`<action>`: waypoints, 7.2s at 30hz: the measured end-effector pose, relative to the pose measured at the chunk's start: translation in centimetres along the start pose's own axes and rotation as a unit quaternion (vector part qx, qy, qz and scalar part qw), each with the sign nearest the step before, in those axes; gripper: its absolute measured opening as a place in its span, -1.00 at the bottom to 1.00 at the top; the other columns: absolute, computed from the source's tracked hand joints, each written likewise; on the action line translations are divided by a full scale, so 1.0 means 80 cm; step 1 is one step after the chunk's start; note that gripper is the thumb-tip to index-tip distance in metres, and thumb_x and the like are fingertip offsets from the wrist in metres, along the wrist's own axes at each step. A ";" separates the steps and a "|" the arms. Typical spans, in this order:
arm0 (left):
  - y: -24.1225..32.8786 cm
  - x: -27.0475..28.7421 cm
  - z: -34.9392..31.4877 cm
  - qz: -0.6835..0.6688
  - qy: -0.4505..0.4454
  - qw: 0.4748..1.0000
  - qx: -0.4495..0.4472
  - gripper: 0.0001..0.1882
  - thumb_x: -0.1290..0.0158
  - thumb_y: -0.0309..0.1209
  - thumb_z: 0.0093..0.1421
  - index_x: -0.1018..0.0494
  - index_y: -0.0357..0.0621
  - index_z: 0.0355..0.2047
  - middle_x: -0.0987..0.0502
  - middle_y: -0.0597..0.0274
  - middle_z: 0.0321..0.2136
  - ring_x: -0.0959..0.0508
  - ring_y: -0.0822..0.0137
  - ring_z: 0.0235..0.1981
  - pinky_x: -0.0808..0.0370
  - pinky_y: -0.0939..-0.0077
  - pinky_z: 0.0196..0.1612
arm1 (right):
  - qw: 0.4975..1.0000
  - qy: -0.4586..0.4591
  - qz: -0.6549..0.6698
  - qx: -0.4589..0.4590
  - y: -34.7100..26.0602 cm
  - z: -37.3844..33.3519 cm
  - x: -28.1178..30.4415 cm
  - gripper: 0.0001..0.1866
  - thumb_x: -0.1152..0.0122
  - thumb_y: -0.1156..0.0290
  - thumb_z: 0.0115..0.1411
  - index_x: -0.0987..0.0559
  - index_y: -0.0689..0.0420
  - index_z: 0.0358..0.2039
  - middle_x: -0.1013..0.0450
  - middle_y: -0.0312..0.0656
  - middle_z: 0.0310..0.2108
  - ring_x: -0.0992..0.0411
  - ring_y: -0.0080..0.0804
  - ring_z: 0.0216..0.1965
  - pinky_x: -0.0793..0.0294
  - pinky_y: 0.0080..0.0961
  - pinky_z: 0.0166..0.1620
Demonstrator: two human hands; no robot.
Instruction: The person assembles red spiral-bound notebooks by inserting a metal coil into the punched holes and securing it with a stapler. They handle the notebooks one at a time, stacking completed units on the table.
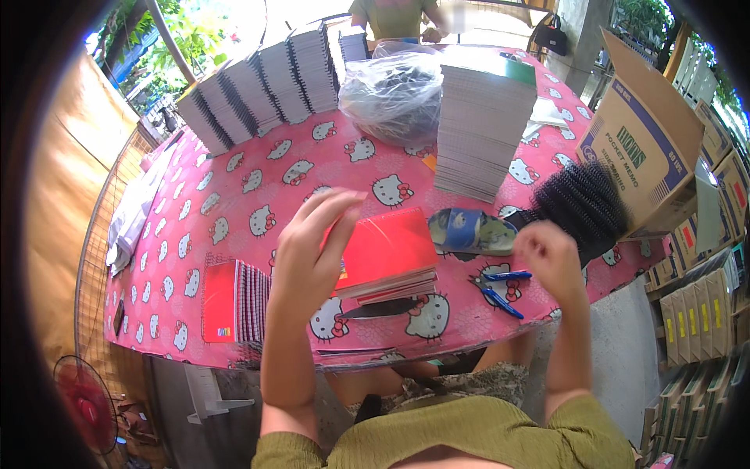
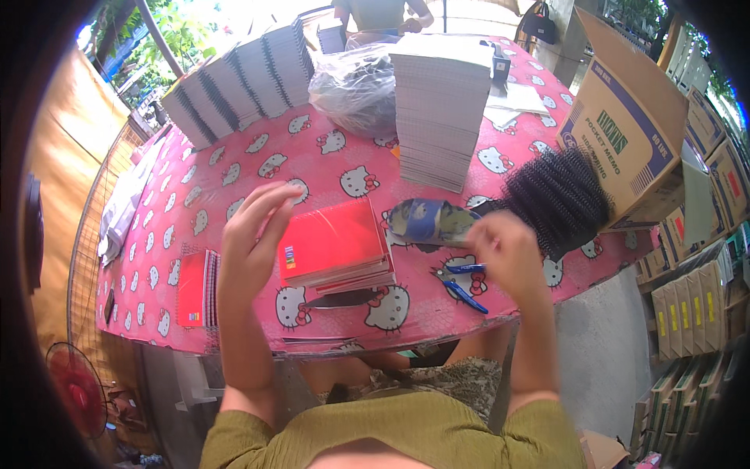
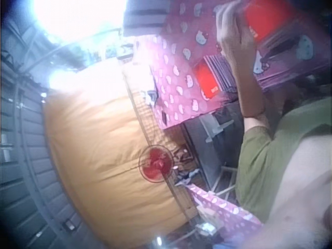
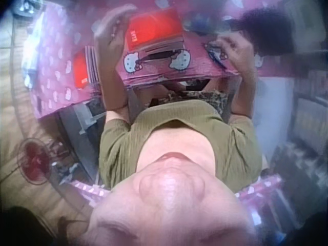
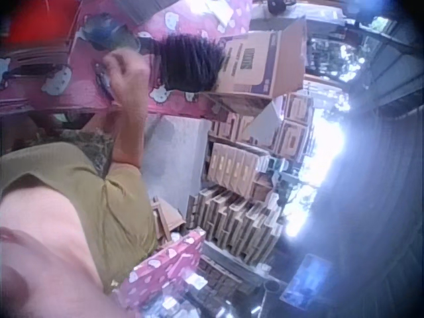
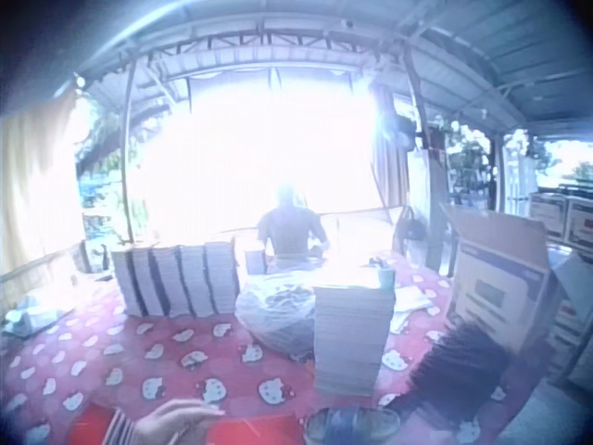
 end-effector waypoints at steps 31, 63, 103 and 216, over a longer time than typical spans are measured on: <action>0.031 -0.024 -0.008 0.105 0.051 0.986 -0.119 -0.81 -0.31 -0.28 -0.03 -0.62 -0.12 -0.50 -0.62 0.29 -0.55 -0.53 0.37 -0.52 -0.35 0.44 -0.26 | 0.979 0.021 0.099 0.179 -0.113 0.075 -0.021 -0.81 -0.34 0.61 -0.06 -0.61 0.20 -0.37 -0.51 -0.20 -0.37 -0.49 -0.41 -0.31 -0.44 -0.52 -0.26; 0.026 -0.041 -0.027 0.135 0.176 0.973 -0.066 -0.80 -0.37 -0.32 -0.15 -0.64 -0.01 -0.46 -0.58 0.43 -0.50 -0.45 0.35 -0.31 -0.29 0.40 -0.14 | 0.976 -0.042 0.097 0.189 -0.143 0.075 -0.040 -0.86 -0.27 0.52 0.07 -0.51 0.17 -0.34 -0.43 -0.18 -0.42 -0.47 -0.25 -0.38 -0.44 -0.42 -0.34; 0.027 -0.020 -0.029 0.067 0.102 0.991 -0.060 -0.65 -0.41 -0.35 -0.24 -0.47 -0.11 -0.48 -0.57 0.28 -0.47 -0.52 0.25 -0.35 -0.37 0.31 -0.10 | 0.944 -0.251 -0.206 0.050 0.084 0.059 -0.071 -0.41 -0.35 0.26 -0.11 -0.38 0.16 -0.05 -0.50 0.07 -0.31 -0.49 0.09 -0.22 -0.48 -0.16 -0.13; 0.029 0.115 -0.189 0.202 0.375 0.890 -0.161 -0.49 -0.28 -0.35 0.06 -0.43 -0.35 -0.02 -0.42 0.12 -0.13 -0.51 0.22 -0.17 -0.47 0.24 -0.07 | 0.832 -0.064 0.127 0.536 -0.322 0.014 -0.157 -0.53 -0.28 0.57 0.00 -0.54 -0.15 -0.06 -0.40 -0.19 -0.14 -0.38 -0.26 -0.25 -0.45 -0.28 -0.11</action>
Point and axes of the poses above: each hand's wrist, its own z-axis towards the middle knuckle, its own x-axis out of the back of the hand, y = z × x, the point moved 2 cm from there along z, towards the middle knuckle
